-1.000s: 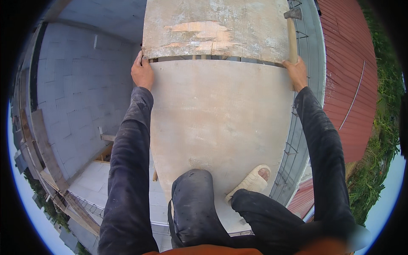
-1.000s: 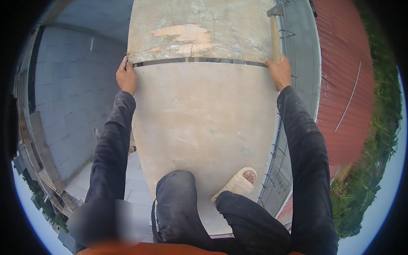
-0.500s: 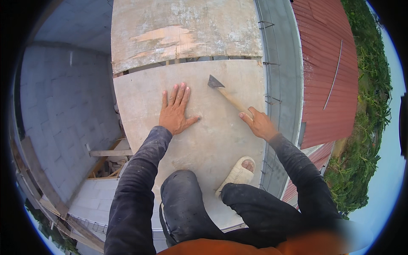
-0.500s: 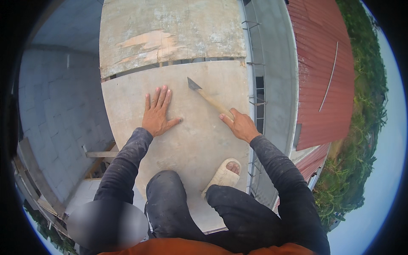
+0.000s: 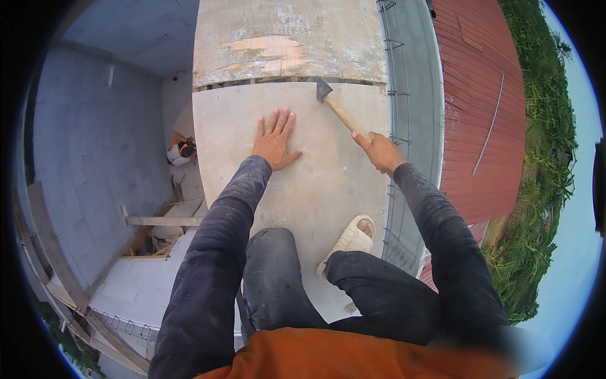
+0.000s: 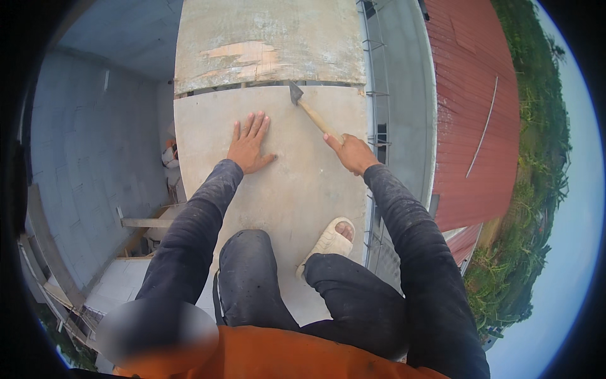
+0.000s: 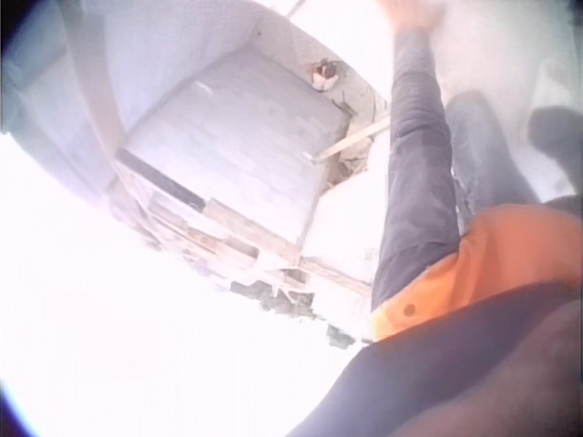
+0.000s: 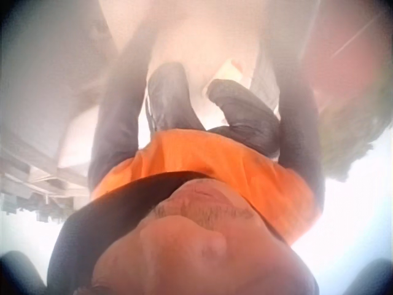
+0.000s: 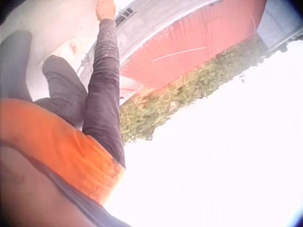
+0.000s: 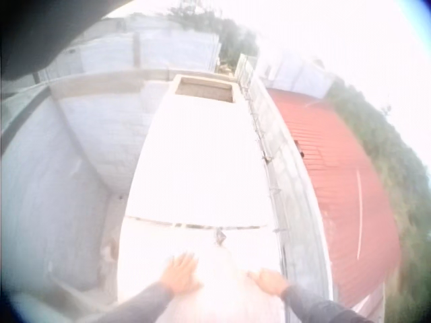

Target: The person secures pieces of plywood formwork to a concrete structure using a hammer and nails, positioning the boards and driving nails into them.

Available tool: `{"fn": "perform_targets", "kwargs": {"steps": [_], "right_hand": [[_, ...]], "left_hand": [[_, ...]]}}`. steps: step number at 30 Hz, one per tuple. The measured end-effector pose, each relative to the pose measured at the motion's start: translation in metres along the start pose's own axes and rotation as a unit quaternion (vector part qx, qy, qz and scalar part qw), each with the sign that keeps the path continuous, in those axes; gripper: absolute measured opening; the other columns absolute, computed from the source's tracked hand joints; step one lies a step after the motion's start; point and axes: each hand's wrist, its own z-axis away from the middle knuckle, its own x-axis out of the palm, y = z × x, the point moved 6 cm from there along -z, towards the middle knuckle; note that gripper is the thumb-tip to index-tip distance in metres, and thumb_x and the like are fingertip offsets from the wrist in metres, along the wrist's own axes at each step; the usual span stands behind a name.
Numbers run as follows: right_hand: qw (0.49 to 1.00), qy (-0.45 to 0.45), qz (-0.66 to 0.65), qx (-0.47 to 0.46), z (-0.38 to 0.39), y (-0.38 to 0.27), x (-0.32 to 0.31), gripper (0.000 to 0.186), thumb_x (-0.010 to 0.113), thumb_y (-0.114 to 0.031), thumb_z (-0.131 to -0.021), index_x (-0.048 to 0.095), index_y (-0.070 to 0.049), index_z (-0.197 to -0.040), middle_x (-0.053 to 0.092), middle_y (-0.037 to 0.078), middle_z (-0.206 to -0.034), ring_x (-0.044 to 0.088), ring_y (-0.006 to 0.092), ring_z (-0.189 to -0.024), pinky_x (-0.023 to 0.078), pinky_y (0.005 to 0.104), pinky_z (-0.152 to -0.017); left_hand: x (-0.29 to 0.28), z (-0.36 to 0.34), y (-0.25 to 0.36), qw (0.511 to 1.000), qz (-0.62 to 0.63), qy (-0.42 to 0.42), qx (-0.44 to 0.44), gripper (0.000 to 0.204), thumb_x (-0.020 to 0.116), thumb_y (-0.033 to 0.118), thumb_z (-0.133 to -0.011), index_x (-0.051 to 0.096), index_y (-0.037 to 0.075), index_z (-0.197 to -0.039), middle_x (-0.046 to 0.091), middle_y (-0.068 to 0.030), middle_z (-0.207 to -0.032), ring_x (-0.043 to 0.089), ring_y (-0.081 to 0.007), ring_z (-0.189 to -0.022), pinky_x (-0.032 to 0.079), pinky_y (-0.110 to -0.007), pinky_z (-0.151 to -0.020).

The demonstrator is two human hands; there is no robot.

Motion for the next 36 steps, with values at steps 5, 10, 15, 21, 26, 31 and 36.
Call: {"fn": "perform_targets", "kwargs": {"steps": [5,10,15,21,26,31,36], "right_hand": [[0.997,-0.004,0.060,0.051,0.002,-0.001,-0.029,0.092,0.042,-0.077,-0.101,0.065,0.012,-0.111,0.060,0.013,-0.070,0.061,0.0231,-0.052,0.051,0.0391,-0.047],[0.996,0.003,0.076,0.040,0.008,-0.029,-0.032,0.089,0.043,-0.077,-0.101,0.065,0.010,-0.100,0.059,0.013,-0.069,0.059,0.0232,-0.052,0.050,0.0410,-0.046],[0.998,0.003,0.049,0.043,0.006,-0.020,-0.023,0.084,0.049,-0.077,-0.099,0.062,0.007,-0.098,0.053,0.009,-0.068,0.053,0.0209,-0.048,0.044,0.0403,-0.043],[0.998,0.017,0.053,-0.004,0.007,-0.014,0.000,0.077,0.054,-0.073,-0.099,0.058,0.003,-0.106,0.051,0.008,-0.068,0.053,0.0206,-0.048,0.044,0.0413,-0.042],[0.972,0.076,0.189,-0.116,-0.024,0.019,0.019,0.067,0.057,-0.064,-0.101,0.051,0.001,-0.112,0.064,0.022,-0.076,0.068,0.0392,-0.064,0.053,0.0522,-0.059],[0.938,0.157,0.253,-0.179,0.003,0.022,0.066,0.054,0.062,-0.054,-0.100,0.050,-0.005,-0.116,0.072,0.031,-0.092,0.071,0.0510,-0.088,0.054,0.0562,-0.079],[0.929,0.084,0.269,-0.239,0.002,-0.004,0.116,0.055,0.065,-0.055,-0.098,0.052,-0.006,-0.119,0.073,0.028,-0.092,0.072,0.0490,-0.088,0.055,0.0550,-0.077]], "left_hand": [[0.008,0.106,-0.035,0.953,0.130,0.187,-0.197,0.107,0.072,0.043,-0.090,0.010,0.012,-0.171,0.011,-0.0167,-0.177,0.006,-0.0400,-0.163,0.009,-0.064,-0.129],[0.104,0.288,-0.122,0.788,0.224,0.243,-0.520,0.103,0.070,0.043,-0.091,0.013,0.007,-0.169,0.018,-0.0183,-0.175,0.011,-0.0414,-0.162,0.015,-0.065,-0.127],[0.174,0.339,-0.068,0.753,0.310,0.147,-0.561,0.092,0.064,0.051,-0.095,0.024,0.008,-0.166,0.028,-0.0191,-0.170,0.020,-0.0403,-0.159,0.016,-0.063,-0.126],[0.188,0.331,-0.068,0.732,0.334,0.198,-0.560,0.083,0.058,0.053,-0.099,0.028,0.013,-0.164,0.024,-0.0129,-0.171,0.015,-0.0360,-0.161,0.007,-0.064,-0.125],[0.181,0.324,-0.066,0.733,0.334,0.195,-0.560,0.082,0.062,0.051,-0.098,0.029,0.016,-0.165,0.029,-0.0147,-0.170,0.019,-0.0379,-0.158,0.011,-0.062,-0.125],[0.193,0.334,-0.068,0.745,0.357,0.184,-0.532,0.084,0.059,0.051,-0.099,0.022,0.018,-0.167,0.020,-0.0144,-0.173,0.011,-0.0385,-0.161,0.005,-0.064,-0.126],[0.192,0.335,-0.068,0.751,0.355,0.206,-0.517,0.085,0.060,0.049,-0.099,0.021,0.016,-0.167,0.021,-0.0153,-0.173,0.012,-0.0388,-0.161,0.005,-0.065,-0.125]]}}
